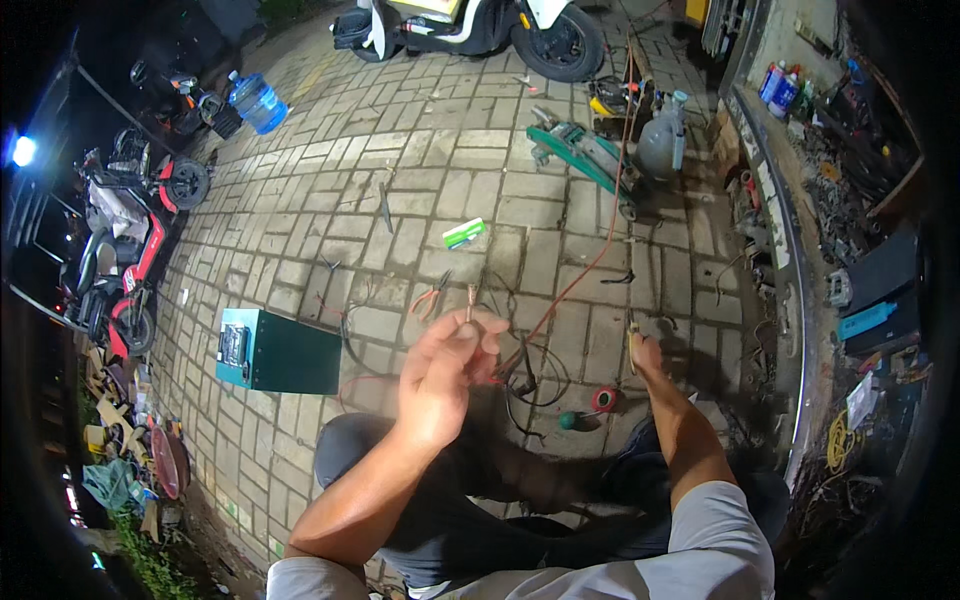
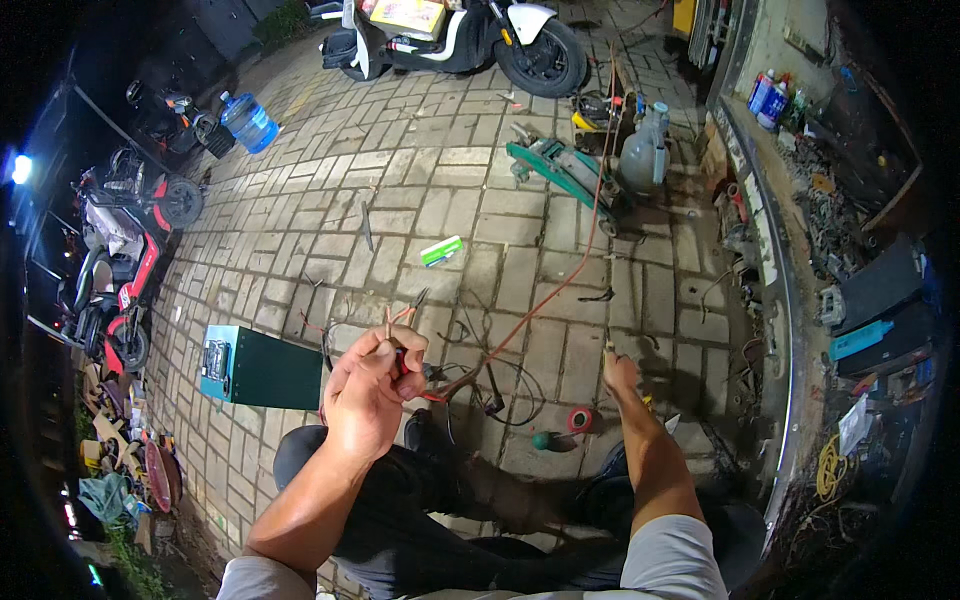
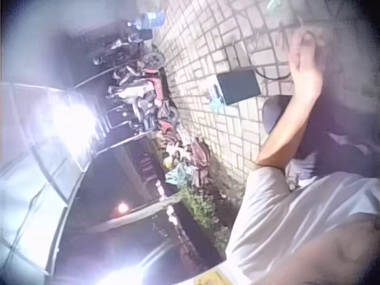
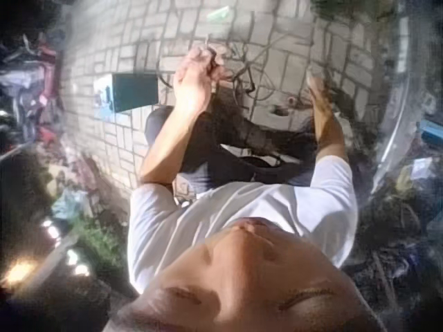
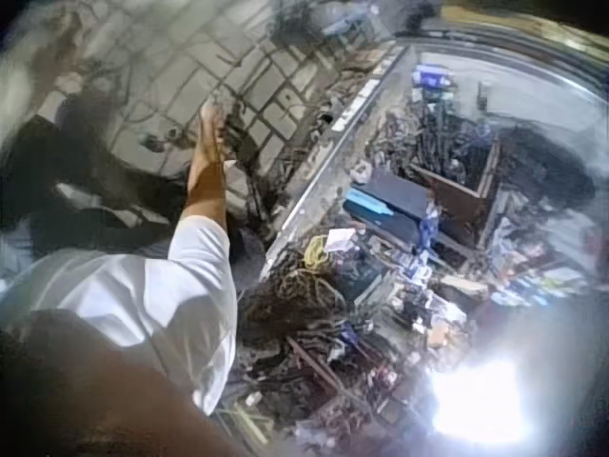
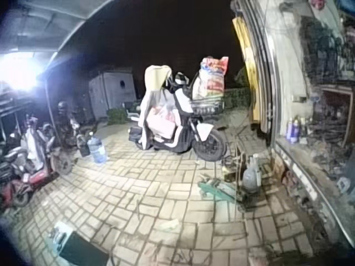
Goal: The person sits on the floor in a workshop and repairs electrical wires. They strip the insulation from the wire ends using pliers, twist the exposed copper strands together, and wrap the connections with red and black electrical tape.
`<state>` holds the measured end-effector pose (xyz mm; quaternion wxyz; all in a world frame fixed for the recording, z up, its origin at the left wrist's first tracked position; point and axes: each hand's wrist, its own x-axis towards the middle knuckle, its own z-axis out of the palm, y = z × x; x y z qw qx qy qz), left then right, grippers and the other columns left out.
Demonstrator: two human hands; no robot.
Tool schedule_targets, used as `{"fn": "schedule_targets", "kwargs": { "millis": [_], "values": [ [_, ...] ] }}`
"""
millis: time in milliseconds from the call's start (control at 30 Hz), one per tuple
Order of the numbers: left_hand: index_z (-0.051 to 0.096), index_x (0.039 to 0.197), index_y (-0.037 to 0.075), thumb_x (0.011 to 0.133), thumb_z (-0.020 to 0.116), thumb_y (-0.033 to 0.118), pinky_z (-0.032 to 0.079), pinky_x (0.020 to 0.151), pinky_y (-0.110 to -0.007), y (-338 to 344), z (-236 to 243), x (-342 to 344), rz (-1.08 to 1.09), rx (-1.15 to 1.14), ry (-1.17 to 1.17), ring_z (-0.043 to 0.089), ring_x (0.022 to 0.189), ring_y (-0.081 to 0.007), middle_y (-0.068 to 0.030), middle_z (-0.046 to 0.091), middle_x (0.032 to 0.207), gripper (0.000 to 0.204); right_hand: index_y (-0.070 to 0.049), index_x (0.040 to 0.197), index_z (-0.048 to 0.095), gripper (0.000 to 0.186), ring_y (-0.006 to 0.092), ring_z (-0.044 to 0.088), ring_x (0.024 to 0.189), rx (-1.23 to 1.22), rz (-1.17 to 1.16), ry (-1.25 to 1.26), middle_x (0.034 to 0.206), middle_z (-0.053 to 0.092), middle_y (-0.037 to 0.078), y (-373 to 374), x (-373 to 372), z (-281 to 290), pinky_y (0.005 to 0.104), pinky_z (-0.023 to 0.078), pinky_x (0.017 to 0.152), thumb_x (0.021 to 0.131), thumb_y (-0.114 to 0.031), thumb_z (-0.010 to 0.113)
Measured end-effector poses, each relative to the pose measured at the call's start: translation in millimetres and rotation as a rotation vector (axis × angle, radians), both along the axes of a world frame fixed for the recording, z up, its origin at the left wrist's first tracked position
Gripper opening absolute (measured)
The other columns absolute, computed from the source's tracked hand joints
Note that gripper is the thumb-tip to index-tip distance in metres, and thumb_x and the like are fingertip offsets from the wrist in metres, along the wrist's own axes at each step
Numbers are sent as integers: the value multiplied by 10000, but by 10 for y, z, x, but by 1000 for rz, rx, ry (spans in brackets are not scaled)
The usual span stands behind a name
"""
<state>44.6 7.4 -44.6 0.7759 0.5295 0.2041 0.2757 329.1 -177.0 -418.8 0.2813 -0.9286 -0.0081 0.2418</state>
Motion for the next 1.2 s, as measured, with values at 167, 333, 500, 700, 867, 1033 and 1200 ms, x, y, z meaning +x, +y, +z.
{"fn": "schedule_targets", "kwargs": {
  "millis": [167,333,500,700,867,1033,1200],
  "values": [
    [581,1092,-6,1000,437,196,372,614,-216,6,102,-33,-65,206,-55,431,656,-71,12,511,749,265,-12,933,583,318,139,525,683,800,326,235,747,544,12,901,94,1746,334,433,627,849,-313,639],
    [575,1033,-12,999,447,233,328,529,-194,-10,281,-123,45,325,26,391,571,-41,15,491,665,279,-12,1072,598,296,252,557,1052,702,1011,-218,1124,565,134,796,-826,3623,361,439,909,784,-82,602],
    [573,991,-22,1003,428,209,380,563,-214,21,215,-264,74,598,7,441,613,-66,3,509,674,273,44,1029,593,377,364,447,1149,539,1219,-631,1253,456,177,444,-1366,4074,416,370,981,653,32,577],
    [556,886,-7,987,448,176,389,545,-263,37,211,-403,189,941,26,455,576,-118,-27,500,639,235,71,962,598,343,363,441,1162,541,1247,-752,1277,449,182,447,-1586,4159,421,346,994,619,55,592],
    [564,885,-12,968,466,142,389,543,-288,40,275,-487,209,966,-9,468,566,-158,-56,494,627,200,69,953,603,351,367,432,1179,534,1268,-773,1276,448,185,470,-1675,4205,420,353,986,602,60,608],
    [537,831,-7,951,481,118,388,544,-315,6,280,-458,198,991,-1,465,565,-206,-82,483,633,182,69,961,612,368,371,429,1179,528,1248,-793,1267,445,179,445,-1664,4149,411,350,985,593,62,622],
    [490,777,7,953,483,122,375,535,-326,-13,266,-420,134,1015,35,453,556,-217,-83,460,625,210,66,970,617,369,358,435,1163,508,1237,-862,1245,455,171,415,-1665,4204,413,356,978,601,55,630]
  ]
}}
